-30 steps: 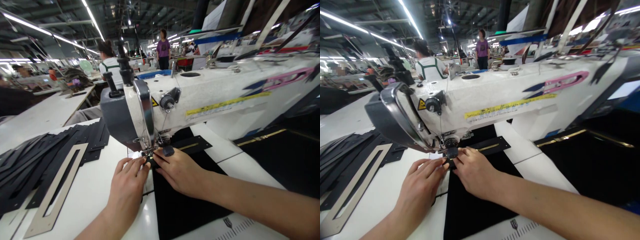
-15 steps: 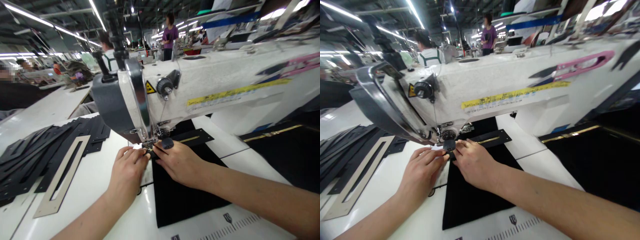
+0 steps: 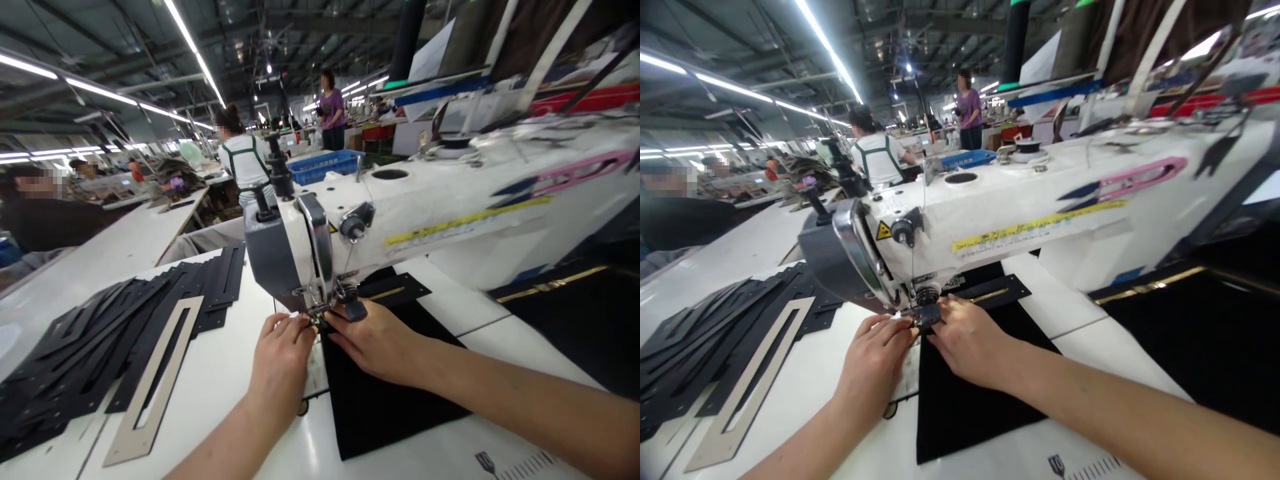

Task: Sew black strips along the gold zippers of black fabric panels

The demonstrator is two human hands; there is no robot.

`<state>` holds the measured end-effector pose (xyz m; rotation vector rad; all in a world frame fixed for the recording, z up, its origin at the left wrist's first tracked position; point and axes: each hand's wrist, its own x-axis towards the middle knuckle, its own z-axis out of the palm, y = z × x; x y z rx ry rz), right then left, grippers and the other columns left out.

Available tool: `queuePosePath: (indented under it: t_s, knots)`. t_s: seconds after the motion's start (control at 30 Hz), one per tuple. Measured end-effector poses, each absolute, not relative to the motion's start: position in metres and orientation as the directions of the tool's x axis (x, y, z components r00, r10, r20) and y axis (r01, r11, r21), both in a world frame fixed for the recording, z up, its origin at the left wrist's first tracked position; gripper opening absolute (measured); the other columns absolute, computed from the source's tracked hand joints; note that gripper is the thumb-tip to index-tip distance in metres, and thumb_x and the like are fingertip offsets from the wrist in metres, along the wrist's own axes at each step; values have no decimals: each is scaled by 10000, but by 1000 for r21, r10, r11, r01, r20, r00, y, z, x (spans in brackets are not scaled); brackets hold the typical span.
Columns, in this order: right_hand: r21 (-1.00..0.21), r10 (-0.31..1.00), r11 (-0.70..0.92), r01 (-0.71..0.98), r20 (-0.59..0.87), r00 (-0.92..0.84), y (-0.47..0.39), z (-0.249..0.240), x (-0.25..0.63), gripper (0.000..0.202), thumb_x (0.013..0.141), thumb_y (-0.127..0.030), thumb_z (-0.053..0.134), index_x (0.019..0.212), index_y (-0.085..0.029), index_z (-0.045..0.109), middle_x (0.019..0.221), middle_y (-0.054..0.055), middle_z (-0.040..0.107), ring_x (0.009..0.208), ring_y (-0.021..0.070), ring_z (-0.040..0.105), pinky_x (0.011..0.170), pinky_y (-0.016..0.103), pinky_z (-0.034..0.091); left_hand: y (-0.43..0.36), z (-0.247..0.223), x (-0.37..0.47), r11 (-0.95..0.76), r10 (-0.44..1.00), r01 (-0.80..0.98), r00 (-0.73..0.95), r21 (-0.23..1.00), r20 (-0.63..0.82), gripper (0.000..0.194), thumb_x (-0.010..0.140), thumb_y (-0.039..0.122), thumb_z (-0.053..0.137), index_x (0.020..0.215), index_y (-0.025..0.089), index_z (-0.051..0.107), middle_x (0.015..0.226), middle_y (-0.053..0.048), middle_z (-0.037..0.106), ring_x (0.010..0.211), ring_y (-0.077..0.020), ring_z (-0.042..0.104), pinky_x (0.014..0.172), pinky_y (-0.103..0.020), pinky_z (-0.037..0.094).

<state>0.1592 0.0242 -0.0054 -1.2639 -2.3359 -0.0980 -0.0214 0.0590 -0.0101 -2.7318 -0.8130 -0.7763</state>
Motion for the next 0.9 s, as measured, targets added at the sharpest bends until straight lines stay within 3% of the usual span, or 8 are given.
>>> queuePosePath:
  t_s: [0.23,0.4,0.53,0.6,0.67,0.73,0.8,0.9]
  knots:
    - [-228,781,557,798,470,-411,23,-12,158,239,827,-127,447,1035,-115,563,1015,117,610,939,218,557,872,386,446,62,-19,-22,-820,453,571,685,-35,570,134,831,87,501,849,165,608,945,-53,656,870,-184,610,812,-370,442]
    - [-178,801,461,869,505,-322,23,-9,158,243,811,-211,518,1016,-93,572,1053,172,596,1019,276,525,929,494,383,60,-10,-23,-797,504,604,666,-2,550,149,806,63,522,840,177,610,936,-45,649,835,-187,605,788,-373,442]
    - [-55,839,353,934,461,-290,-5,-3,155,450,775,-371,586,1085,-45,570,1102,223,577,982,318,556,827,471,470,47,11,-29,-768,586,638,663,57,466,145,764,81,578,829,202,623,955,-43,627,867,-210,579,769,-381,442]
    - [49,804,372,927,483,-348,-28,-5,155,507,778,-444,553,1092,-47,576,1063,217,603,917,323,591,732,444,521,39,18,-34,-785,583,615,695,73,421,153,746,104,615,842,221,625,934,-20,627,876,-208,577,824,-406,420]
    - [156,743,420,894,506,-438,-48,-9,156,417,801,-396,515,1065,-83,591,992,178,644,809,291,630,610,377,550,33,20,-38,-801,574,593,725,79,380,193,742,99,617,876,238,621,939,-4,629,902,-204,579,877,-425,389]
    - [248,699,435,866,512,-498,-63,-13,158,276,808,-255,491,1031,-131,597,980,144,658,733,251,645,525,308,542,30,19,-42,-806,573,587,738,81,355,223,759,95,591,919,248,616,993,-9,627,939,-205,576,896,-431,374]
    - [311,683,413,856,516,-517,-70,-15,161,256,808,-153,459,1029,-160,588,1070,141,626,802,248,645,555,287,545,29,18,-44,-809,570,581,742,86,352,245,775,101,568,959,257,610,1033,-15,624,955,-207,577,904,-437,368]
    - [339,626,496,799,498,-600,-72,-23,167,278,850,-154,421,1084,-186,568,1158,105,584,976,232,600,701,272,546,31,16,-47,-819,550,569,742,73,383,240,778,108,558,956,260,611,1022,-8,635,952,-201,586,916,-430,370]
